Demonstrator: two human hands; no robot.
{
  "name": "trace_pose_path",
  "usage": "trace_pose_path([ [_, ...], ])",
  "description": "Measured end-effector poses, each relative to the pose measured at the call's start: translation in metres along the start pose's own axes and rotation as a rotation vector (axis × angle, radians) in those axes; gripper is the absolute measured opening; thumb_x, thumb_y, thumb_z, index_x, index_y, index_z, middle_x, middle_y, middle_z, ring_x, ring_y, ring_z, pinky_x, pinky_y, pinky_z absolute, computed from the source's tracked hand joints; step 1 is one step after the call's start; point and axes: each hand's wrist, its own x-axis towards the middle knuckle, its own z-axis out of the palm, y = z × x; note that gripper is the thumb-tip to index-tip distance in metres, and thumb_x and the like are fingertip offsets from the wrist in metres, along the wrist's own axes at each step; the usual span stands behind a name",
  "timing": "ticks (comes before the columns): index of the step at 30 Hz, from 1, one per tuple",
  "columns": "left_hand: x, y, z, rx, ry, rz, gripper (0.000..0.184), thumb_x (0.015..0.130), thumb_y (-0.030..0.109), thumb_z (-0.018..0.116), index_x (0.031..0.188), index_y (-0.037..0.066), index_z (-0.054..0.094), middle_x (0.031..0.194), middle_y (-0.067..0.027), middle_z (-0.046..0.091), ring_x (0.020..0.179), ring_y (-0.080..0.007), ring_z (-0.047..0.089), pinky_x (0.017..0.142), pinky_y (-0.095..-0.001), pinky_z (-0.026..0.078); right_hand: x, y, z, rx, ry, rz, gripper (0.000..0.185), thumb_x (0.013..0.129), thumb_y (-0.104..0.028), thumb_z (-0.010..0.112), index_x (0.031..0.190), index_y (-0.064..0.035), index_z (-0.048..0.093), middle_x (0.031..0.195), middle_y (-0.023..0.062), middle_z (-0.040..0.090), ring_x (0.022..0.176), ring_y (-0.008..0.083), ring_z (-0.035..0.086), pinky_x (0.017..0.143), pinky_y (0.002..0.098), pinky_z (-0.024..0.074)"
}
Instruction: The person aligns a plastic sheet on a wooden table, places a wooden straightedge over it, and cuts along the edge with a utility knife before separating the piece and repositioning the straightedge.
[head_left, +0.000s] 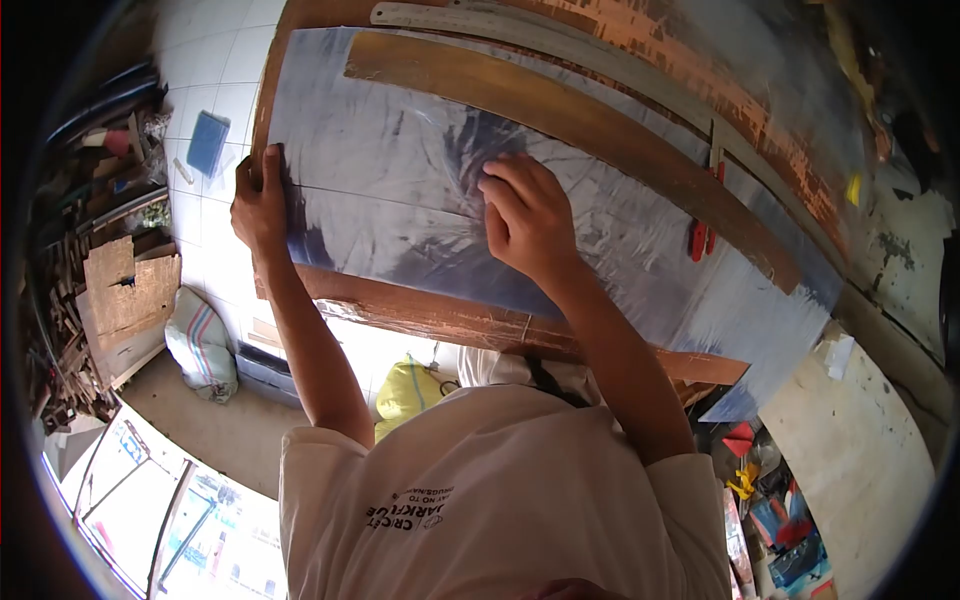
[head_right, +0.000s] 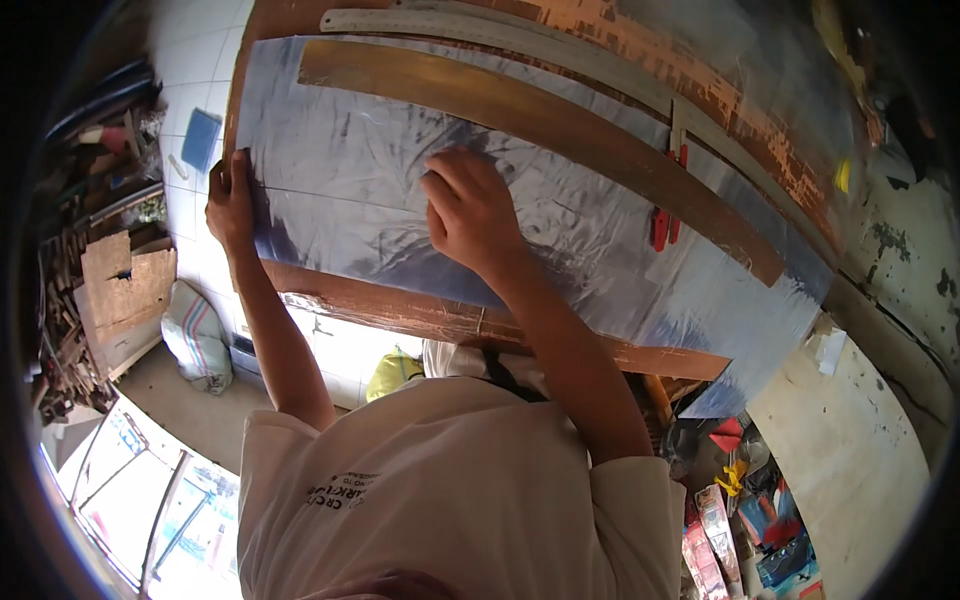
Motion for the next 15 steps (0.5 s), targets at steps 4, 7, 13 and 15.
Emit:
trace_pose_path([
  [4,0.001,-0.001,0.001,-0.007,0.010,-0.003,0.083,0.086,0.081,0.051,0.131,0.014,0.067,0.116,-0.0211,0.073,0.113,-0.0411,0.067,0.096,-0.0478,0.051,0.003,-0.002,0.004,-0.081,-0.024,0.032,0.021,0.071,0.000,0.067,0.090,-0.0063,0.059,0.104,0.0096,0.056,0.098,0.0291,0.058,0.086,0.0438,0.0501],
  [7,0.000,0.003,0.000,-0.016,0.010,-0.024,0.082,0.085,0.081,0.052,0.130,0.014,0.068,0.115,-0.0213,0.073,0.113,-0.0411,0.067,0.095,-0.0476,0.052,0.004,-0.003,0.006,-0.157,-0.064,0.050,0.020,0.072,-0.005,0.068,0.090,-0.0082,0.060,0.104,0.0087,0.055,0.097,0.0286,0.057,0.085,0.0438,0.0482],
  [13,-0.002,0.009,-0.003,-0.069,-0.017,-0.053,0.081,0.085,0.080,0.053,0.129,0.014,0.068,0.115,-0.0190,0.073,0.112,-0.0405,0.067,0.095,-0.0468,0.051,0.002,-0.008,0.007,-0.264,-0.124,0.089,0.015,0.082,-0.012,0.064,0.097,-0.0101,0.063,0.105,0.0083,0.057,0.099,0.0301,0.056,0.087,0.0450,0.0415],
  [15,0.003,0.004,0.002,-0.052,0.025,-0.034,0.080,0.085,0.080,0.053,0.129,0.015,0.068,0.116,-0.0175,0.073,0.112,-0.0401,0.067,0.096,-0.0465,0.051,0.008,-0.004,0.007,-0.281,-0.094,0.067,0.015,0.083,-0.014,0.064,0.097,-0.0103,0.062,0.104,0.0084,0.057,0.099,0.0302,0.055,0.088,0.0456,0.0406],
])
